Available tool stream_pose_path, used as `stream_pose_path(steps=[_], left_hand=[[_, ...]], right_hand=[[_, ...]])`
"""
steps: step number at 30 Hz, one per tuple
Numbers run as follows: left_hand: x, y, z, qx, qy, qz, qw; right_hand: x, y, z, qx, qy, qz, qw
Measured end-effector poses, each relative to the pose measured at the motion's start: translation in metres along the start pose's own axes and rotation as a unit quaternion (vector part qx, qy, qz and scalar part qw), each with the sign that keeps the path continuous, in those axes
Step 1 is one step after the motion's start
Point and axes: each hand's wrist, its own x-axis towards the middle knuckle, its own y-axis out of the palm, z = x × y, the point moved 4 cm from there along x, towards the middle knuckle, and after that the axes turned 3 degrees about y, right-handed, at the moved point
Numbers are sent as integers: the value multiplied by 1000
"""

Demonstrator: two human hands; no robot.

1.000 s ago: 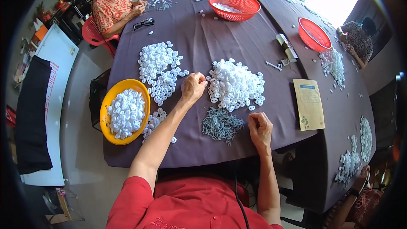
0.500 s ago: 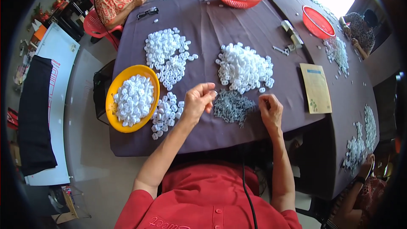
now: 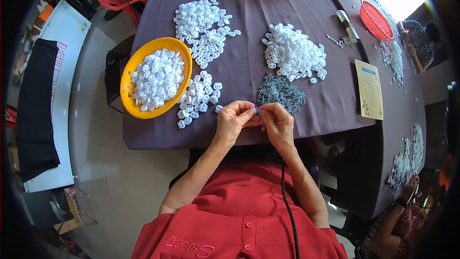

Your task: The person assembles plastic cord locks by taking plastic toggle pieces and springs from the table and pressing them together by hand.

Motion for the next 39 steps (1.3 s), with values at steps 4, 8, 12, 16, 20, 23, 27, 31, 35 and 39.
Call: stream_pose_path(steps=[4,8,12,16,20,23,27,31,35,39], left_hand=[[-1,-1,-2,-3,-1,-12,1000],[-1,1,-4,10,-6,2,1000],[-1,2,-2,9,1,1,1000],[-1,1,-1,16,6,1,1000],[-2,2,-2,12,0,3,1000],[-2,2,-3,16,-11,14,1000],[-5,4,-6,47,2,16,999],[-6,3,-2,36,0,11,999],[-6,3,-3,34,2,14,999],[-7,8,-7,24,13,8,1000]], right_hand=[[-3,3,2,3,-26,0,1000],[-2,3,7,-17,-46,-9,999],[-3,5,9,-35,-53,-1,998],[-2,5,9,-40,-64,-2,997],[-1,5,7,-47,-70,-3,996],[-1,5,4,-53,-81,2,995],[1,4,7,-55,-97,1,994],[-1,5,6,-37,-51,15,998],[-3,4,12,-40,-40,7,998],[-4,1,15,-15,-36,19,999]])
